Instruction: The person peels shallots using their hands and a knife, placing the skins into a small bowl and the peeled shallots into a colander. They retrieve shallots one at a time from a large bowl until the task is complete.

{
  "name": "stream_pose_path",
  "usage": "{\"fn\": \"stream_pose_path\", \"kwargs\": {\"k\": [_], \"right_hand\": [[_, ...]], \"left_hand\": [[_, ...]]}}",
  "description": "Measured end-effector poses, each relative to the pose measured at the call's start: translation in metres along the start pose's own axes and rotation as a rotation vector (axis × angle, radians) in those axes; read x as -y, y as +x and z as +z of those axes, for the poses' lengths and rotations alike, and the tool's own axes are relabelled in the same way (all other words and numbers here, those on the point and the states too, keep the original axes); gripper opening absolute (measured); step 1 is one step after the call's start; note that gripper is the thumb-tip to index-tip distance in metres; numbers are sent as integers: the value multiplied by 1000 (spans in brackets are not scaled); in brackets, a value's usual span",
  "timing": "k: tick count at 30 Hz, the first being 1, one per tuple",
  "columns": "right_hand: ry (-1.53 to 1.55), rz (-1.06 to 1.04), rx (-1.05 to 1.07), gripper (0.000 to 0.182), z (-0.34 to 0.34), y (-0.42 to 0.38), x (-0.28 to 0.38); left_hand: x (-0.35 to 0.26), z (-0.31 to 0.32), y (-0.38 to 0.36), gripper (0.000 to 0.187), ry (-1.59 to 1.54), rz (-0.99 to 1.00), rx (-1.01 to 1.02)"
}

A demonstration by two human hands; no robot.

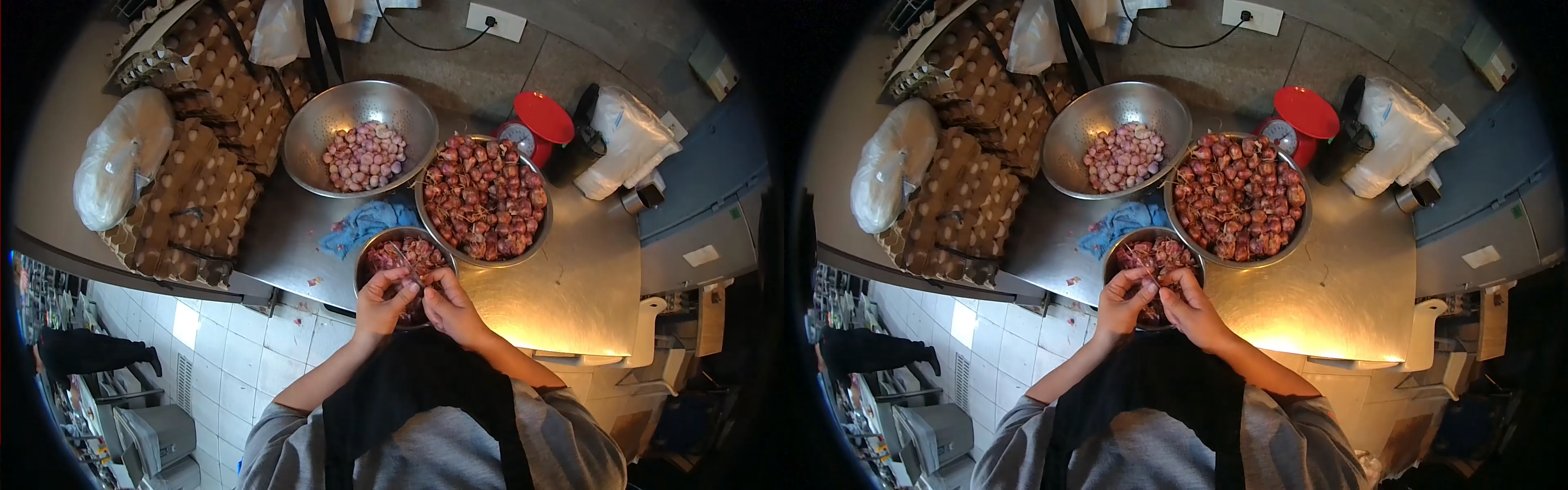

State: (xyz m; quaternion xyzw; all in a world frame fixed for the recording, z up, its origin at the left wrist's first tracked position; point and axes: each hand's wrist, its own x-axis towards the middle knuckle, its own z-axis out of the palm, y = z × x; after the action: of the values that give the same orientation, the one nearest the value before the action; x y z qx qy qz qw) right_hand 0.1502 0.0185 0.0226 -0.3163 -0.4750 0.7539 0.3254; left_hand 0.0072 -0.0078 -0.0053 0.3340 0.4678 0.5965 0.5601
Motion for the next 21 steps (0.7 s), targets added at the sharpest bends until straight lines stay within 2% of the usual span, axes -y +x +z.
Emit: {"fn": "stream_pose_path", "kwargs": {"k": [3, 6, 8, 9, 12, 13, 17, 21], "right_hand": [[116, 63, -65, 12, -6, 1, 7], [129, 67, -118, 13, -20, 2, 16], [90, 46, -121, 14, -26, 3, 17], [56, 60, -135, 26, -26, 1, 16], [-64, 29, -63, 40, -22, -7, 6], [-16, 80, 50, 43, -28, -11, 5], [-358, -75, 43, 40, -17, -16, 2], [-536, -159, 26, 41, -18, -19, 0]], "left_hand": [[-8, 0, 1, 25, 37, -15, 99], [-26, 3, -4, 27, -220, -148, 212], [-27, 2, -4, 27, -300, -187, 208], [-28, 1, -4, 27, -341, -207, 206], [-32, -3, -2, 24, -371, -305, 135], [-30, -5, -2, 24, -375, -289, 129], [-28, -5, -1, 23, -336, -222, 86], [-20, -6, -1, 19, -331, -171, 47]]}}
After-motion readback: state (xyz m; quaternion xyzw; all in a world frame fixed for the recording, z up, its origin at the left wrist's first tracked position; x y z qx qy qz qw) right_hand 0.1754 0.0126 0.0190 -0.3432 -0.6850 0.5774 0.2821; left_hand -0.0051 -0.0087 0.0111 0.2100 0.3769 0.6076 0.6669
